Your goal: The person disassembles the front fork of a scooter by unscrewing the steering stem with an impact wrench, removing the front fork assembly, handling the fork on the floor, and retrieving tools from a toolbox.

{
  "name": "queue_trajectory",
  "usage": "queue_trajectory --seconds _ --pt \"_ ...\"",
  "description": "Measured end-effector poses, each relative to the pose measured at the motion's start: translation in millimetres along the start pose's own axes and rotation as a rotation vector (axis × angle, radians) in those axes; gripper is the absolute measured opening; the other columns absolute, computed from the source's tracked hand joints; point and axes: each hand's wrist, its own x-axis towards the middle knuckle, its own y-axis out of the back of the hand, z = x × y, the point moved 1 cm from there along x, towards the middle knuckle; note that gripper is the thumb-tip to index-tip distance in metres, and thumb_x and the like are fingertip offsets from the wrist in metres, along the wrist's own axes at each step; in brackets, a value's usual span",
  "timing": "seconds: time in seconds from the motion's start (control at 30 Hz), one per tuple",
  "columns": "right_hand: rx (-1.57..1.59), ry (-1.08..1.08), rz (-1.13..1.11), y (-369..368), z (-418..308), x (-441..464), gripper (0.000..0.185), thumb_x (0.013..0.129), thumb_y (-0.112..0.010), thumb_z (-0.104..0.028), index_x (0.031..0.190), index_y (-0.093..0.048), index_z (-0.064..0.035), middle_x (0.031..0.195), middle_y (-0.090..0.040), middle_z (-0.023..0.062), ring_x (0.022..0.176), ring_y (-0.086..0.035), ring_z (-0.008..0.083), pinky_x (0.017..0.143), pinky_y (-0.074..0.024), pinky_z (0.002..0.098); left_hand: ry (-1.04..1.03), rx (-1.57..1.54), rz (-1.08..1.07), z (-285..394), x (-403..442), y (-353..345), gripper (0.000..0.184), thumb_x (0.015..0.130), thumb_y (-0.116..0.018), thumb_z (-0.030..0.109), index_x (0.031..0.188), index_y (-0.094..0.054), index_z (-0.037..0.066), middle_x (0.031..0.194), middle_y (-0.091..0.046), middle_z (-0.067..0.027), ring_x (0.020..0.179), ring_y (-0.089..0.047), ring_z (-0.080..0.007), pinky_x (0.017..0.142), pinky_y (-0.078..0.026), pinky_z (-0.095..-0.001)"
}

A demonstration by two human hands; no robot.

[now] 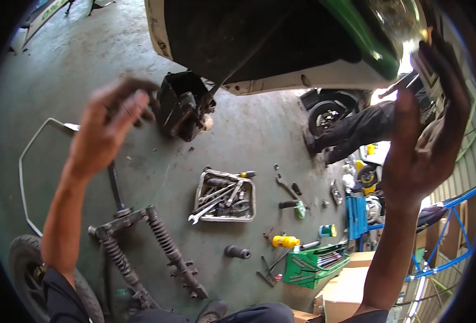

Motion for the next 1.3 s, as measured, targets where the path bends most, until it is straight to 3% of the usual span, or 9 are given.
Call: queue_trajectory --seconds 0.23,0.3,0.43,0.53,0.67,0.83,1.07,1.23,1.3 --pt "-0.095 0.073 -0.132 -31 30 22 0.084 0.093 -0.062 -0.049 0.152 -0.027 0.0006 0.155 -0.032 0.0205 0.147 -0.026 0.0349 0.119 -0.0205 0.049 -0.293 0.102 0.435 -22 55 38 0.037 0.099 -0.06 0.02 0.131 -0.058 0.004 0.122 -0.067 -0.0086 0.111 -0.062 -0.0152 0.085 -0.051 -0.0301" --pt "-0.159 0.037 -0.127 -48 33 13 0.106 0.088 -0.062 -0.061 0.157 -0.009 -0.0018 0.162 -0.014 0.0214 0.151 -0.015 0.0352 0.121 -0.0138 0.0487 -0.417 0.109 0.395 -10 66 46 0.051 0.094 -0.06 0.017 0.142 -0.045 0.005 0.139 -0.051 -0.0174 0.126 -0.05 -0.0305 0.096 -0.048 -0.043" --pt "-0.214 -0.024 -0.183 -57 25 13 0.101 0.092 -0.067 -0.038 0.155 0.0 0.0033 0.161 -0.003 0.0276 0.151 -0.004 0.0415 0.121 -0.0079 0.0522 -0.367 0.267 0.581 -12 113 42 0.067 0.09 -0.065 0.016 0.148 -0.034 0.005 0.151 -0.037 -0.0214 0.136 -0.043 -0.0371 0.101 -0.048 -0.0447" --pt "-0.191 -0.033 -0.188 -60 27 14 0.096 0.094 -0.063 -0.032 0.154 0.003 0.0044 0.161 -0.002 0.0295 0.15 -0.003 0.0429 0.121 -0.0078 0.053 -0.724 -0.444 0.264 -31 148 60 0.073 0.088 -0.07 0.018 0.149 -0.031 0.004 0.145 -0.045 -0.0224 0.133 -0.046 -0.0359 0.103 -0.044 -0.0452" --pt "-0.131 -0.028 -0.142 -64 26 12 0.092 0.095 -0.061 -0.028 0.154 0.001 0.0058 0.16 -0.002 0.0314 0.149 -0.007 0.046 0.12 -0.0099 0.0547 -0.463 0.384 0.606 -17 176 39 0.069 0.088 -0.071 0.019 0.145 -0.036 0.0 0.134 -0.054 -0.0238 0.128 -0.052 -0.0347 0.105 -0.042 -0.046" --pt "-0.235 -0.003 -0.154 -60 32 6 0.087 0.096 -0.058 -0.029 0.155 -0.003 0.0036 0.158 -0.007 0.0331 0.148 -0.012 0.0485 0.119 -0.0132 0.0557 -0.367 0.285 0.587 -22 150 25 0.072 0.086 -0.072 0.015 0.146 -0.034 0.0 0.137 -0.051 -0.0235 0.127 -0.052 -0.0374 0.102 -0.046 -0.047" --pt "0.023 -0.162 -0.052 -65 33 -1 0.083 0.089 -0.065 -0.009 0.153 -0.012 -0.0008 0.15 -0.021 0.0226 0.125 -0.047 0.033 0.096 -0.0525 0.0408 -0.37 0.38 0.552 -74 113 10 0.04 0.095 -0.065 0.016 0.132 -0.058 0.004 0.123 -0.067 -0.0107 0.114 -0.061 -0.0167 0.087 -0.051 -0.0323" --pt "-0.001 -0.153 0.052 -70 32 -6 0.073 0.087 -0.068 -0.008 0.147 -0.026 -0.0017 0.135 -0.048 0.0155 0.114 -0.054 0.0228 0.1 -0.0431 0.0388 0.127 -0.029 -0.02 -85 43 -11 0.028 0.09 -0.069 0.011 0.115 -0.063 -0.001 0.095 -0.069 -0.0106 0.089 -0.064 -0.0177 0.08 -0.051 -0.033" --pt "0.041 -0.159 0.06 -74 29 -6 0.071 0.086 -0.068 -0.006 0.145 -0.029 -0.0011 0.138 -0.046 0.0158 0.119 -0.052 0.0237 0.103 -0.0416 0.0387 0.162 -0.003 -0.124 -93 7 -25 0.029 0.085 -0.072 0.013 0.107 -0.062 -0.004 0.093 -0.068 -0.0213 0.085 -0.067 -0.0348 0.076 -0.052 -0.0417"
